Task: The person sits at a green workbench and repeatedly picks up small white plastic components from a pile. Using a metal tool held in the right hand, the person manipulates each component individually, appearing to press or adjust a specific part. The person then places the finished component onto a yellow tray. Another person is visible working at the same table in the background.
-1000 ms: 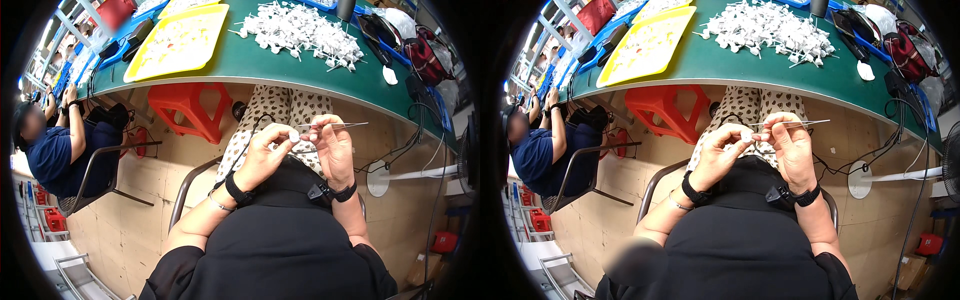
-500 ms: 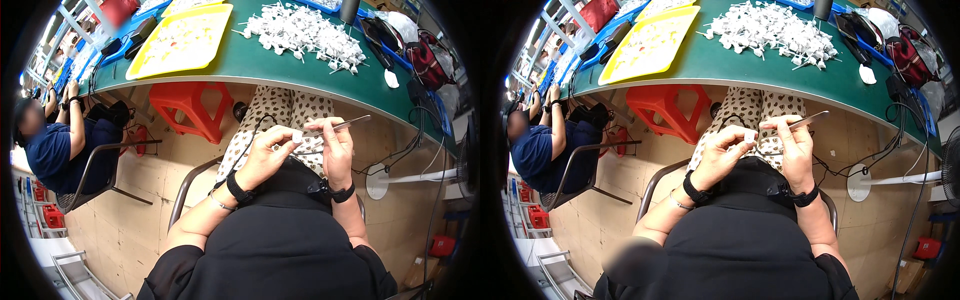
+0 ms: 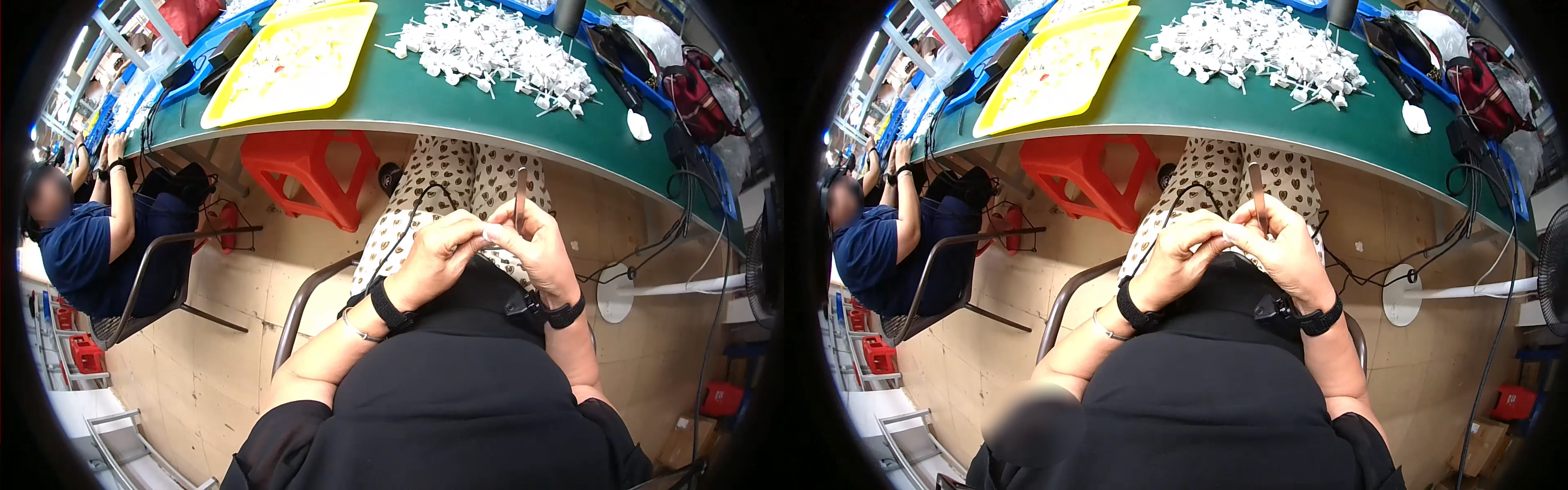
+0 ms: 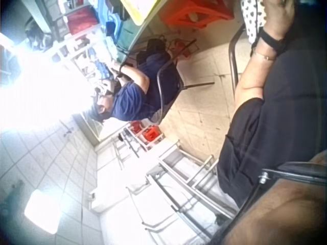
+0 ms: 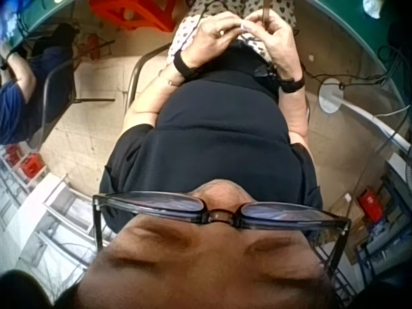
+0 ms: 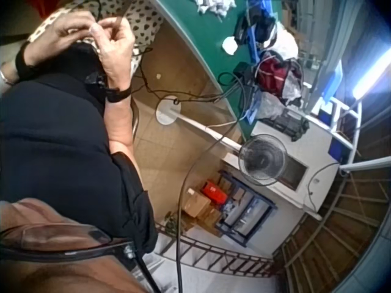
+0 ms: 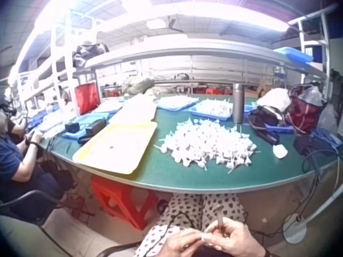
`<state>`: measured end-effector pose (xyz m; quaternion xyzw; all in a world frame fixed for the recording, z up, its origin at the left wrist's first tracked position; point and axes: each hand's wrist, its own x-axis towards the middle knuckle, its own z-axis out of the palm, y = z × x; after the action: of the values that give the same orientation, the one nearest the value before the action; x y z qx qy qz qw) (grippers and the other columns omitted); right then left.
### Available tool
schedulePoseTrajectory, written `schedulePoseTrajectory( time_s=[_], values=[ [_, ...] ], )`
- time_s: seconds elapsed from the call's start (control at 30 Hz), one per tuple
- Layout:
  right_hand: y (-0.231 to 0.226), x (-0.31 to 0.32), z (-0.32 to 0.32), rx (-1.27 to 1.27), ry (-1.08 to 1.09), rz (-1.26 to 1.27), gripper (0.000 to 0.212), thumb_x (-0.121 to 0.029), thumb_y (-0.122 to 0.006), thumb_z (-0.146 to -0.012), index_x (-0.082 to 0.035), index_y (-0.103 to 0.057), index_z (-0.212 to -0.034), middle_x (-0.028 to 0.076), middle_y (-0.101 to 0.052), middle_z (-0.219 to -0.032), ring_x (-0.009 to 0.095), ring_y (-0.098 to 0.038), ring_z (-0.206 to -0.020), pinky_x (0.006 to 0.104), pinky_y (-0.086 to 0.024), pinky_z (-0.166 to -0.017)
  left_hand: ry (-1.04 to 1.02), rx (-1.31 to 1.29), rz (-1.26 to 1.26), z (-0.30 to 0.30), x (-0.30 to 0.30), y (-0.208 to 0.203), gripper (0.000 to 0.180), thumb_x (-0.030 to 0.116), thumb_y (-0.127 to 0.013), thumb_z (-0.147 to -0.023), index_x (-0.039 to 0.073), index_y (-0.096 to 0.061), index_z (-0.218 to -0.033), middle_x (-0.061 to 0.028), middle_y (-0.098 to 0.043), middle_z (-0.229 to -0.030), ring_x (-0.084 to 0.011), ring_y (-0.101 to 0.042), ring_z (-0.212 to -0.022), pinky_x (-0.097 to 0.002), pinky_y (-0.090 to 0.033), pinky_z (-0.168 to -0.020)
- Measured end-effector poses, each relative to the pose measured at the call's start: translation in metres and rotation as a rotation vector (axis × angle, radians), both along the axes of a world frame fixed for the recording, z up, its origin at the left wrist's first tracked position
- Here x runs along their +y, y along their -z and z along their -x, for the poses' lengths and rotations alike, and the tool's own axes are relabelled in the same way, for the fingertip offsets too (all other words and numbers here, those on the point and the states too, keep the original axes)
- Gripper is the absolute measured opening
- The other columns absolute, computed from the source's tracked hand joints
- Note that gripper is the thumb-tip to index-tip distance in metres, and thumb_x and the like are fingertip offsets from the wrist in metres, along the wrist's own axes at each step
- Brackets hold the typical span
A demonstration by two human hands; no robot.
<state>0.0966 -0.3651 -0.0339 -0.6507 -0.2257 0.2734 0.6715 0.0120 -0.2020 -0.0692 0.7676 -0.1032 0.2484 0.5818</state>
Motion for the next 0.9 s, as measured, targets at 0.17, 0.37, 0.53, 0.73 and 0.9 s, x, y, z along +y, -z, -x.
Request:
schedulePoseTrajectory(
  time_s=[0.17,0.37,0.53,0.73,0.9],
  values=[
    [0.002,0.002,0.001,0.057,-0.022,-0.042,0.020,-0.010,-0.075,-0.092,-0.002,-0.063,-0.104,0.000,-0.064,-0.089,0.005,-0.059,-0.078,0.0206,-0.049,-0.072,-0.023,-0.027,-0.055,0.002,0.003,0.000,0.013,-0.002,-0.072,-0.088,0.002,-0.069,-0.100,-0.0102,-0.069,-0.090,-0.0259,-0.067,-0.083,-0.0338,-0.051,-0.075],
    [0.005,0.002,-0.001,0.101,-0.029,-0.057,0.016,-0.010,-0.073,-0.093,-0.002,-0.063,-0.104,0.002,-0.066,-0.091,0.006,-0.061,-0.080,0.0210,-0.049,-0.072,0.046,-0.007,-0.059,-0.003,0.009,0.004,0.013,-0.002,-0.070,-0.089,0.002,-0.069,-0.101,-0.0104,-0.068,-0.089,-0.0261,-0.067,-0.082,-0.0335,-0.051,-0.074],
    [0.005,0.000,-0.008,0.292,0.001,-0.132,0.011,-0.009,-0.070,-0.093,-0.002,-0.064,-0.098,-0.002,-0.060,-0.077,0.004,-0.052,-0.065,0.0215,-0.048,-0.072,0.132,-0.037,-0.010,-0.003,0.007,0.006,0.013,0.000,-0.071,-0.090,0.001,-0.069,-0.103,-0.0098,-0.068,-0.092,-0.0236,-0.067,-0.084,-0.0326,-0.053,-0.075],
    [0.016,-0.005,-0.023,0.447,0.016,-0.591,0.029,-0.027,-0.049,-0.109,-0.004,-0.063,-0.100,-0.005,-0.047,-0.067,0.007,-0.044,-0.059,0.0350,-0.048,-0.096,0.173,0.099,0.129,-0.001,0.007,0.005,0.014,0.001,-0.066,-0.095,0.001,-0.071,-0.107,-0.0071,-0.067,-0.096,-0.0141,-0.066,-0.081,-0.0257,-0.053,-0.071],
    [-0.002,-0.003,-0.014,0.300,0.085,-0.648,0.044,-0.042,-0.041,-0.109,-0.003,-0.060,-0.098,0.005,-0.055,-0.087,0.014,-0.054,-0.072,0.0359,-0.051,-0.089,0.121,0.170,0.275,0.000,0.006,0.006,0.013,0.002,-0.067,-0.095,0.000,-0.073,-0.107,-0.0047,-0.067,-0.097,-0.0096,-0.064,-0.081,-0.0238,-0.054,-0.072]
  ],
)
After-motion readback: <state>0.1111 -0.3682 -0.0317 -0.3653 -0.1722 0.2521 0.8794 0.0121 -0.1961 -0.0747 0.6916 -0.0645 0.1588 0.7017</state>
